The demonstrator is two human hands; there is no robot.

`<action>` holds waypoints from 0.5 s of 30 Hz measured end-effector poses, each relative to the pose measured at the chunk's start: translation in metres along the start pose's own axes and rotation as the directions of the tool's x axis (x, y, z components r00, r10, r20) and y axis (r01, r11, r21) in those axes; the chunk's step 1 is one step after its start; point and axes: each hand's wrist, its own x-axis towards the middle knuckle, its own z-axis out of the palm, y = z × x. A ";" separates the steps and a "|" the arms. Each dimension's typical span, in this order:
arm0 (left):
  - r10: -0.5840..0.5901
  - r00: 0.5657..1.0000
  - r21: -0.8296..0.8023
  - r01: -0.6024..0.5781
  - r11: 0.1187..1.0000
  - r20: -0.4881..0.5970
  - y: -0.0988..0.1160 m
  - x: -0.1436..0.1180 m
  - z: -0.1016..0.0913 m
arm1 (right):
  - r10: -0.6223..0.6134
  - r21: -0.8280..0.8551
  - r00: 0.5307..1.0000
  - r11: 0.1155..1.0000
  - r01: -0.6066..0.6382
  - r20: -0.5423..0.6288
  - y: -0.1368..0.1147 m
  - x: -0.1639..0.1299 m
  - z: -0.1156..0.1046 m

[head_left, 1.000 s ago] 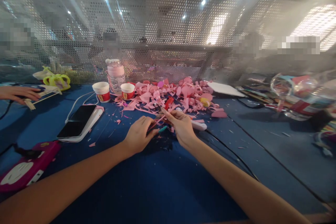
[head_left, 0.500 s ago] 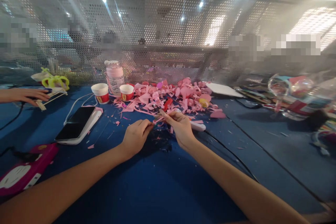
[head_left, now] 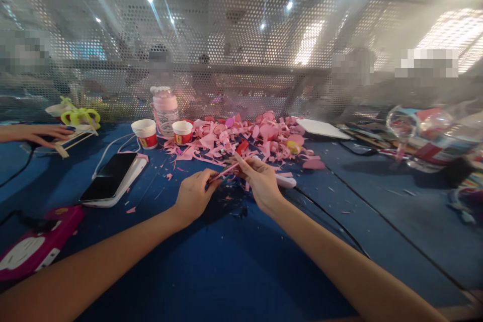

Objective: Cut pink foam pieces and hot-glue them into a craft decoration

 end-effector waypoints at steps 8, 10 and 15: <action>-0.007 1.000 -0.041 0.007 0.999 0.012 0.001 0.000 -0.005 | 0.062 0.084 0.998 0.994 -0.063 0.023 -0.002 0.002 -0.001; 0.007 1.000 -0.036 -0.008 0.999 -0.010 0.001 0.000 -0.005 | 0.069 0.091 0.997 0.993 -0.072 0.032 -0.002 0.001 -0.001; 0.033 0.998 -0.047 -0.036 0.998 -0.055 -0.001 -0.001 -0.003 | 0.071 0.109 0.997 0.991 -0.074 0.031 0.000 0.002 -0.002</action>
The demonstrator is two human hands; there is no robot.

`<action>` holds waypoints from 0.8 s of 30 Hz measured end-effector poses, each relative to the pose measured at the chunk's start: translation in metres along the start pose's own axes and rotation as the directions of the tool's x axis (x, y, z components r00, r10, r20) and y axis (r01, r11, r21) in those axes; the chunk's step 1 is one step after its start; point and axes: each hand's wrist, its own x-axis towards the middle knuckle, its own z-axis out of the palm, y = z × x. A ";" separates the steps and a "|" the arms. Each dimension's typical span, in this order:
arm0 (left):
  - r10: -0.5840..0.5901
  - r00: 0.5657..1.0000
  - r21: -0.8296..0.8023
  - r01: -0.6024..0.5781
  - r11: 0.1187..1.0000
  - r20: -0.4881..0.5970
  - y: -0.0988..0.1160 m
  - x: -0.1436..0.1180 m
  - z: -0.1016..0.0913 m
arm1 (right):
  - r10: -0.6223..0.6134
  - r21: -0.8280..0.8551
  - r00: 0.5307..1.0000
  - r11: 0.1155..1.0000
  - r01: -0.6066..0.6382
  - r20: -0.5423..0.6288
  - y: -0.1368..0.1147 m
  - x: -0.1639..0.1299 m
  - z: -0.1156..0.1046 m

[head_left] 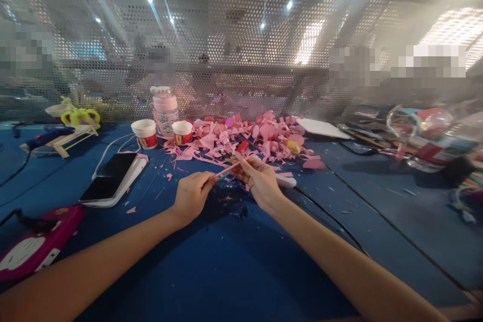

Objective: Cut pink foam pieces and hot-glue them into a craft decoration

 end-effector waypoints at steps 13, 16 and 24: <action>-0.064 0.998 -0.076 0.065 0.995 0.023 0.001 0.003 -0.003 | 0.006 -0.015 1.000 1.000 -0.006 0.030 0.000 -0.004 0.005; -0.043 0.999 -0.077 0.044 0.996 0.021 0.000 0.003 -0.002 | -0.044 -0.044 0.998 0.998 0.046 0.035 -0.001 -0.004 0.004; -0.011 0.996 -0.112 0.021 0.994 0.085 0.004 0.005 -0.003 | -0.084 -0.241 0.993 0.965 0.102 0.082 0.002 -0.004 0.001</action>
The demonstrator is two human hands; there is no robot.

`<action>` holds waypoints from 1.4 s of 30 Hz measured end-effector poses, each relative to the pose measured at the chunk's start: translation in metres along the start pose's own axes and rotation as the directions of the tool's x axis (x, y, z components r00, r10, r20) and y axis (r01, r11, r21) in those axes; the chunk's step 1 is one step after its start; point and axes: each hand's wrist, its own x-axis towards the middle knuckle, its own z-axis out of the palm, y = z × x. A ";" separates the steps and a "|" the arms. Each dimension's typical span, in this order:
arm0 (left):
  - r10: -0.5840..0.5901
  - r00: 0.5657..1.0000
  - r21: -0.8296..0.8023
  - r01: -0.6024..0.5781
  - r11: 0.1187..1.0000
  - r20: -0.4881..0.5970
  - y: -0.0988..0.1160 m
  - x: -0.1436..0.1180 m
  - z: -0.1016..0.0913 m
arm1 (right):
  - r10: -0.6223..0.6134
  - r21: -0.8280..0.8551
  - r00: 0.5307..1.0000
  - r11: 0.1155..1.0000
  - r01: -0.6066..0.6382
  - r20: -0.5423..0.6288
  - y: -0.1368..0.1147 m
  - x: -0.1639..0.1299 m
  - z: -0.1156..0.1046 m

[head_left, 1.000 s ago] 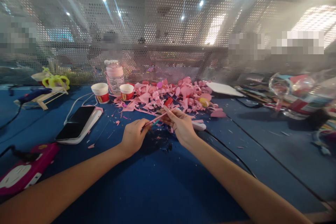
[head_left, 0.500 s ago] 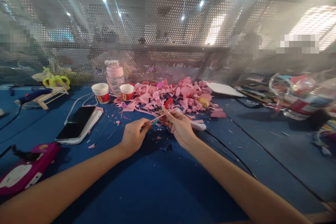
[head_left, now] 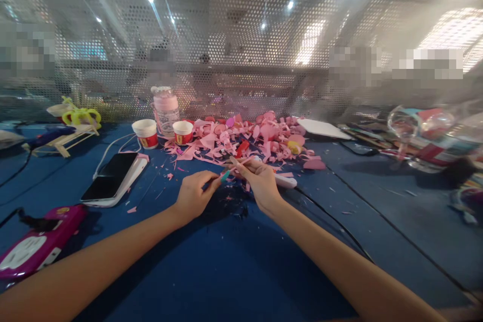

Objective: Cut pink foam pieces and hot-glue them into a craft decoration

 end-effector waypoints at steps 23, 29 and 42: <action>-0.151 0.974 -0.405 0.207 0.891 0.167 0.000 0.005 -0.002 | 0.151 0.164 0.989 0.975 -0.149 0.000 -0.002 -0.002 0.003; -0.405 0.912 -0.680 0.337 0.651 0.065 -0.001 0.008 0.001 | 0.299 0.312 0.954 0.903 -0.295 0.036 -0.001 -0.013 0.015; -0.529 0.848 -0.766 0.356 0.535 0.025 -0.015 0.013 0.005 | 0.187 -0.029 0.972 0.981 -0.193 -0.143 -0.003 -0.006 0.005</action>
